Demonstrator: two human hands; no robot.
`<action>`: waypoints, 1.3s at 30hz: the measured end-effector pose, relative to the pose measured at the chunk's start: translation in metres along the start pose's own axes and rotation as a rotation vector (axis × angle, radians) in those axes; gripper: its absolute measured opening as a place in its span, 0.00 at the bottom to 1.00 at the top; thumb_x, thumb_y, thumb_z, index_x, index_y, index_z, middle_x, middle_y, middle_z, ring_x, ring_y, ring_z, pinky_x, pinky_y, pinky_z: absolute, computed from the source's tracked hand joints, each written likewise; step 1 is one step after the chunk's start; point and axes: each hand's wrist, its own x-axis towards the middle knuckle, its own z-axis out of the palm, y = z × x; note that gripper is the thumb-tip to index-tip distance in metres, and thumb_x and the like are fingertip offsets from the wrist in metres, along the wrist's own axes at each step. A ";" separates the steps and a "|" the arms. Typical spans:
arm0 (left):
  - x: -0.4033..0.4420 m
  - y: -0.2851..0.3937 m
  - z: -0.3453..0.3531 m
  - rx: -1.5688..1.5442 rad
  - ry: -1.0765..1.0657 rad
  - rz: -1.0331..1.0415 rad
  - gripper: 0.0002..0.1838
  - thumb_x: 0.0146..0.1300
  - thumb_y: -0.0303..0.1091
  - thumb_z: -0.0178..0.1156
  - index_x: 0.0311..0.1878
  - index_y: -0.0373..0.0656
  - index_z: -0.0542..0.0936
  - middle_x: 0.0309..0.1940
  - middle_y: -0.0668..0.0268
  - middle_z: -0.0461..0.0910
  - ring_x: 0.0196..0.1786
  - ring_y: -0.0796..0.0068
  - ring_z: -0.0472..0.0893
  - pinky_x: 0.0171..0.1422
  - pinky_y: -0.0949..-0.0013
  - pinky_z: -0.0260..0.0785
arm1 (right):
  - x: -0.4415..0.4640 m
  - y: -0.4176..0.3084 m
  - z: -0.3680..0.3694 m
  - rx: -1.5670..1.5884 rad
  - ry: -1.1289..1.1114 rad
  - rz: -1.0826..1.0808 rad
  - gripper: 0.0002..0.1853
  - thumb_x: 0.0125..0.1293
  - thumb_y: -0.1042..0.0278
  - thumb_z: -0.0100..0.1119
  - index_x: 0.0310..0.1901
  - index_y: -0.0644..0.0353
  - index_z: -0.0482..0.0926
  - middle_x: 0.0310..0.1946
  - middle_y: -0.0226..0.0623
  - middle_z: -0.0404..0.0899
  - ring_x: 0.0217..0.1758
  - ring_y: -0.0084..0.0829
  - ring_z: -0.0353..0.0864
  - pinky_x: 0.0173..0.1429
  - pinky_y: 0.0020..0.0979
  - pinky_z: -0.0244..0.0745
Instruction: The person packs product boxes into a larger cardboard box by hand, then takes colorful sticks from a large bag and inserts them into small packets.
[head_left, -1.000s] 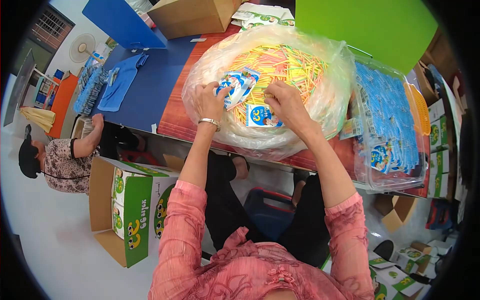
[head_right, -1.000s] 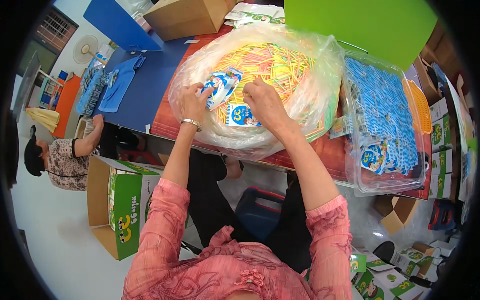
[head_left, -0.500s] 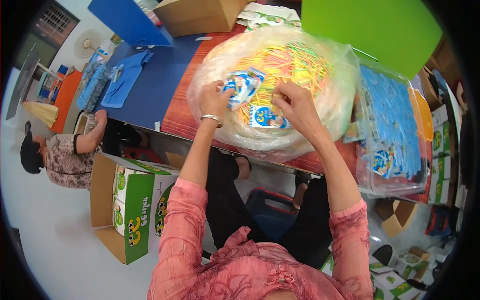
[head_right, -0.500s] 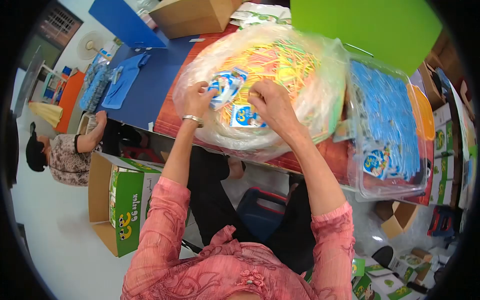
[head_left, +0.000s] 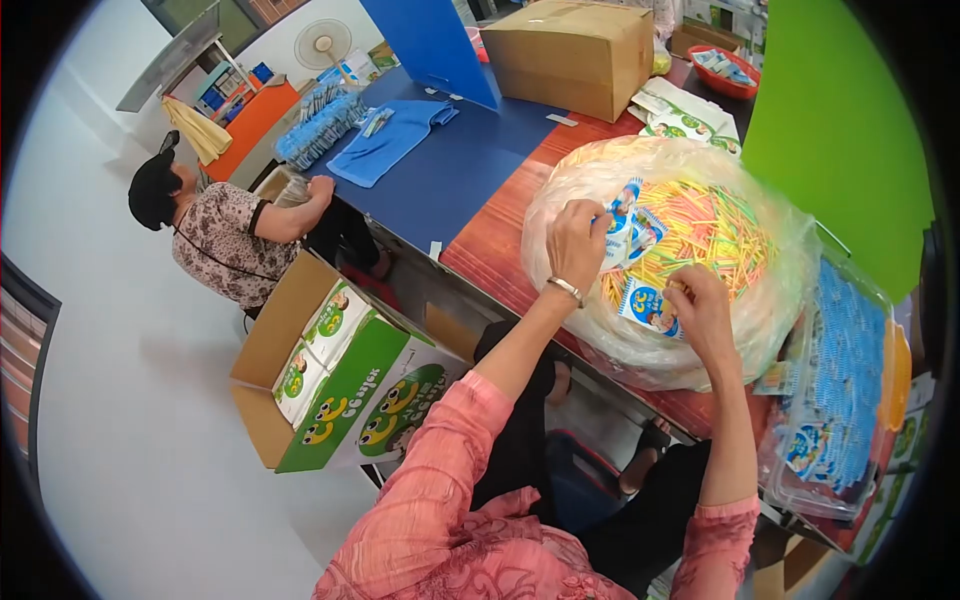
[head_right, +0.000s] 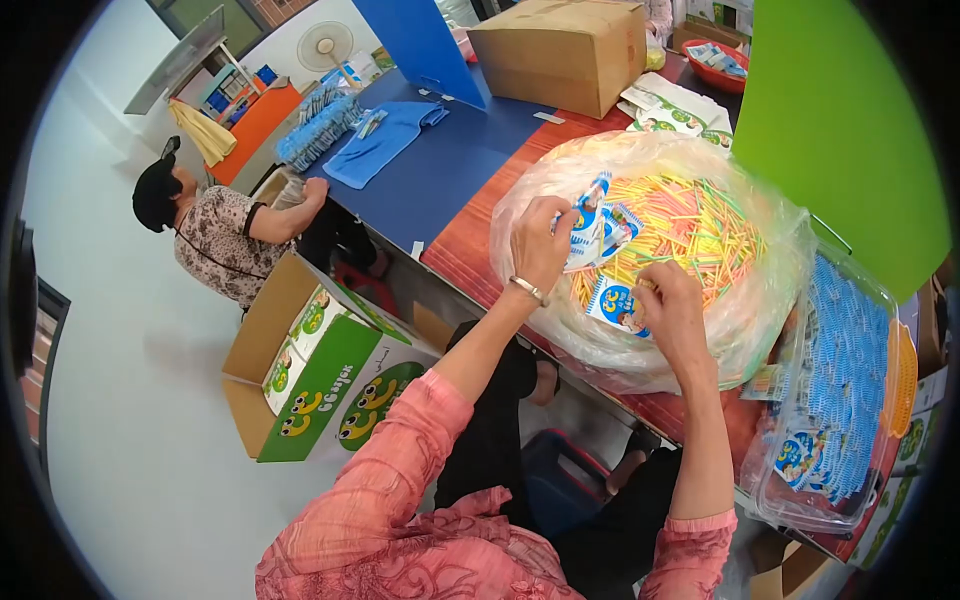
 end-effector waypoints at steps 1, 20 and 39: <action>-0.003 0.006 -0.004 -0.074 -0.041 -0.066 0.06 0.64 0.31 0.66 0.40 0.40 0.81 0.36 0.61 0.83 0.36 0.63 0.84 0.40 0.62 0.76 | -0.001 0.001 0.000 0.066 0.000 0.083 0.04 0.58 0.77 0.64 0.34 0.68 0.80 0.27 0.40 0.78 0.29 0.32 0.78 0.35 0.34 0.71; -0.056 0.056 0.008 -1.008 -0.486 -0.503 0.20 0.65 0.21 0.66 0.59 0.39 0.75 0.49 0.66 0.85 0.49 0.81 0.83 0.53 0.74 0.77 | -0.010 0.017 -0.011 0.456 -0.088 0.379 0.07 0.58 0.71 0.68 0.33 0.66 0.84 0.22 0.28 0.79 0.25 0.17 0.74 0.30 0.25 0.69; -0.059 0.037 0.022 -0.801 -0.278 -0.401 0.08 0.75 0.32 0.59 0.41 0.38 0.82 0.32 0.76 0.81 0.32 0.92 0.73 0.34 0.82 0.65 | -0.011 0.007 -0.016 0.467 -0.229 0.390 0.06 0.62 0.70 0.68 0.35 0.64 0.83 0.23 0.24 0.78 0.25 0.14 0.74 0.30 0.21 0.71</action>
